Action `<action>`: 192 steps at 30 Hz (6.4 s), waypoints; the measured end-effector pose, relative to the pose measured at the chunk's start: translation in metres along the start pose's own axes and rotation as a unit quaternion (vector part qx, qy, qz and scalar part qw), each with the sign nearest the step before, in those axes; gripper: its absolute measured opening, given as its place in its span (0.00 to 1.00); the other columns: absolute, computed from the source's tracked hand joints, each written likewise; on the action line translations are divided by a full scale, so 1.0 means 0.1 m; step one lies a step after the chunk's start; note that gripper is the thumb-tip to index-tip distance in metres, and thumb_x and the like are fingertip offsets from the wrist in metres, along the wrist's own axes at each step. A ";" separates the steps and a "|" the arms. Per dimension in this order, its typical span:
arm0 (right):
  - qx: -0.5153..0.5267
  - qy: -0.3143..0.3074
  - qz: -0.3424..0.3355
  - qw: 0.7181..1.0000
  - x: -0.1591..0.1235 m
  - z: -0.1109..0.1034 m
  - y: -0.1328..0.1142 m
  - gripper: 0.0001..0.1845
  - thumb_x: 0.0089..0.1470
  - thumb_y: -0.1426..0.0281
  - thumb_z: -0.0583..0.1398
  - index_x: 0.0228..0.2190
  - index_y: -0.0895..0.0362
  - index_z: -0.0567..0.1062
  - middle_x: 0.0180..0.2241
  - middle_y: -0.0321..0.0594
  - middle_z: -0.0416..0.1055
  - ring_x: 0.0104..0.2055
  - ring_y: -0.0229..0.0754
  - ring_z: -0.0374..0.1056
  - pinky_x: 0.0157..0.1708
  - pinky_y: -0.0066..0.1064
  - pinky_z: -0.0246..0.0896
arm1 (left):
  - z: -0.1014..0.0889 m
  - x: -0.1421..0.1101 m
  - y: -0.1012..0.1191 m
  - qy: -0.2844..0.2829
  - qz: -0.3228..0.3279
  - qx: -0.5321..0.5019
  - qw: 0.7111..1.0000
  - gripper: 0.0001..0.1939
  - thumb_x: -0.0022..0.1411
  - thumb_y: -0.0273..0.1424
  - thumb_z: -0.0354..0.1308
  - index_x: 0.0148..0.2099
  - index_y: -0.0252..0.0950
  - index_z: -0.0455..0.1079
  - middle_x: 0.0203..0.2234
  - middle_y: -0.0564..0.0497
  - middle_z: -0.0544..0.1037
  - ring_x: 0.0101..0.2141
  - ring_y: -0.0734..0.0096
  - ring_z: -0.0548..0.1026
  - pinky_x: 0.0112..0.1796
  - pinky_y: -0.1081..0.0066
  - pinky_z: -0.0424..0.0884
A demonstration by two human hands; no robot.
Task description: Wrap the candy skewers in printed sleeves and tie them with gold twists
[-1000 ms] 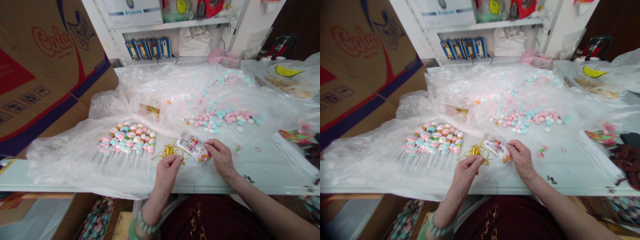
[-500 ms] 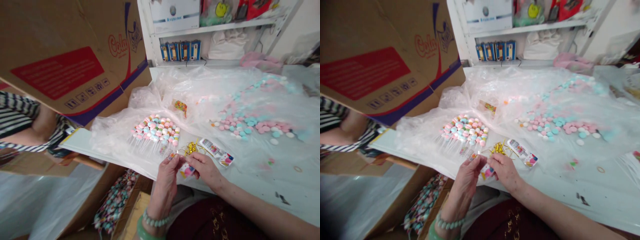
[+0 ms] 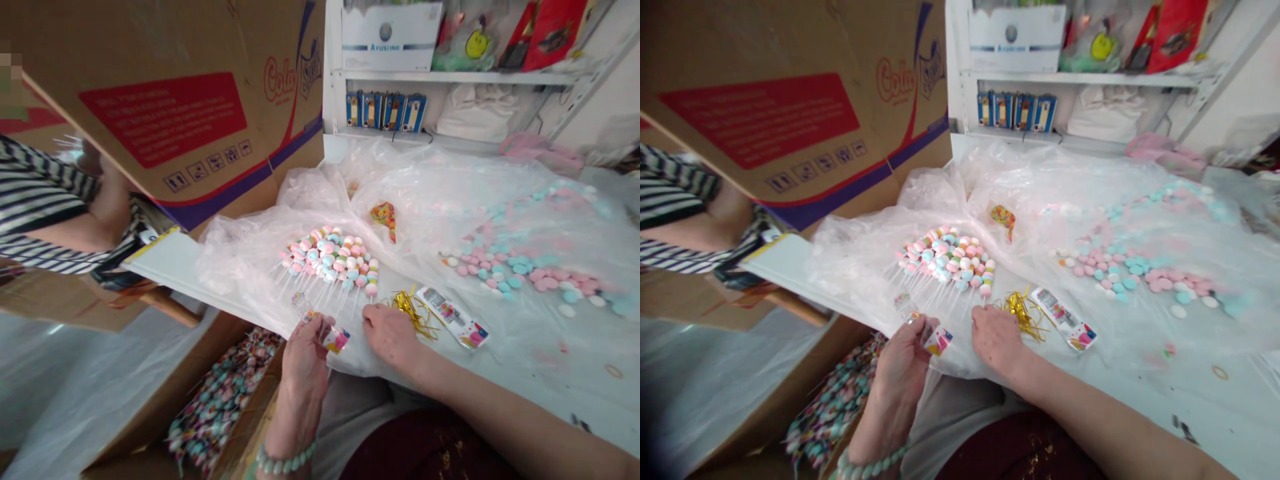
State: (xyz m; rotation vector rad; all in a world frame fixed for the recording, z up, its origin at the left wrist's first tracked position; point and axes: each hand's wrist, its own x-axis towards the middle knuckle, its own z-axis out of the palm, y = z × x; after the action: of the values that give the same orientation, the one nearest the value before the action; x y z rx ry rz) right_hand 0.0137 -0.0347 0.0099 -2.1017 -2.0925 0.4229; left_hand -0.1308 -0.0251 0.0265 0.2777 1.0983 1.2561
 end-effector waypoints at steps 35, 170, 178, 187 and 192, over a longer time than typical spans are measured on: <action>0.366 0.193 -0.015 0.910 -0.86 -0.32 0.92 0.10 0.55 0.67 0.55 0.28 0.52 0.76 0.27 0.37 0.75 0.30 0.41 0.70 0.29 0.28 0.64 | 0.89 0.03 0.07 0.017 -0.073 -0.120 0.990 0.08 0.65 0.25 0.51 0.39 0.32 0.72 0.31 0.46 0.81 0.32 0.66 0.80 0.35 0.65 0.78; 0.664 -0.046 0.041 0.745 -0.36 -0.31 0.44 0.09 0.53 0.66 0.58 0.25 0.57 0.72 0.21 0.35 0.64 0.21 0.34 0.55 0.24 0.27 0.52 | 0.63 -0.30 -0.58 -0.192 -0.107 0.021 0.975 0.20 0.49 0.36 0.67 0.44 0.34 0.76 0.35 0.47 0.77 0.39 0.66 0.73 0.43 0.68 0.68; 0.787 -0.074 0.115 0.601 -0.47 -0.33 0.50 0.14 0.48 0.61 0.63 0.22 0.58 0.71 0.19 0.33 0.62 0.21 0.31 0.54 0.23 0.25 0.51 | 0.60 -0.26 -0.42 -0.309 -0.043 0.195 0.930 0.13 0.54 0.36 0.64 0.40 0.35 0.77 0.36 0.46 0.77 0.43 0.62 0.72 0.49 0.65 0.62; 0.745 0.081 0.119 0.652 -0.39 -0.47 0.56 0.11 0.46 0.66 0.62 0.33 0.55 0.67 0.22 0.27 0.66 0.14 0.30 0.54 0.15 0.24 0.51 | 0.71 -0.30 -0.64 -0.330 -0.119 0.331 0.876 0.17 0.54 0.43 0.60 0.25 0.33 0.71 0.19 0.52 0.70 0.15 0.76 0.63 0.19 0.73 0.57; 0.730 0.234 0.197 0.612 -0.29 -0.42 0.66 0.13 0.37 0.71 0.65 0.28 0.57 0.68 0.23 0.29 0.68 0.24 0.33 0.62 0.26 0.25 0.58 | 0.78 -0.35 -0.85 -0.192 0.132 0.420 0.877 0.11 0.52 0.38 0.62 0.28 0.35 0.75 0.18 0.55 0.69 0.18 0.77 0.64 0.20 0.75 0.58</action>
State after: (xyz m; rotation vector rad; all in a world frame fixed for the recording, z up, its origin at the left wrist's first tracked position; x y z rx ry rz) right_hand 0.0898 -0.0611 0.0331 -1.2180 -0.3775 0.9943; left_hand -0.0138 -0.0551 0.0233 1.3178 1.2221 0.8216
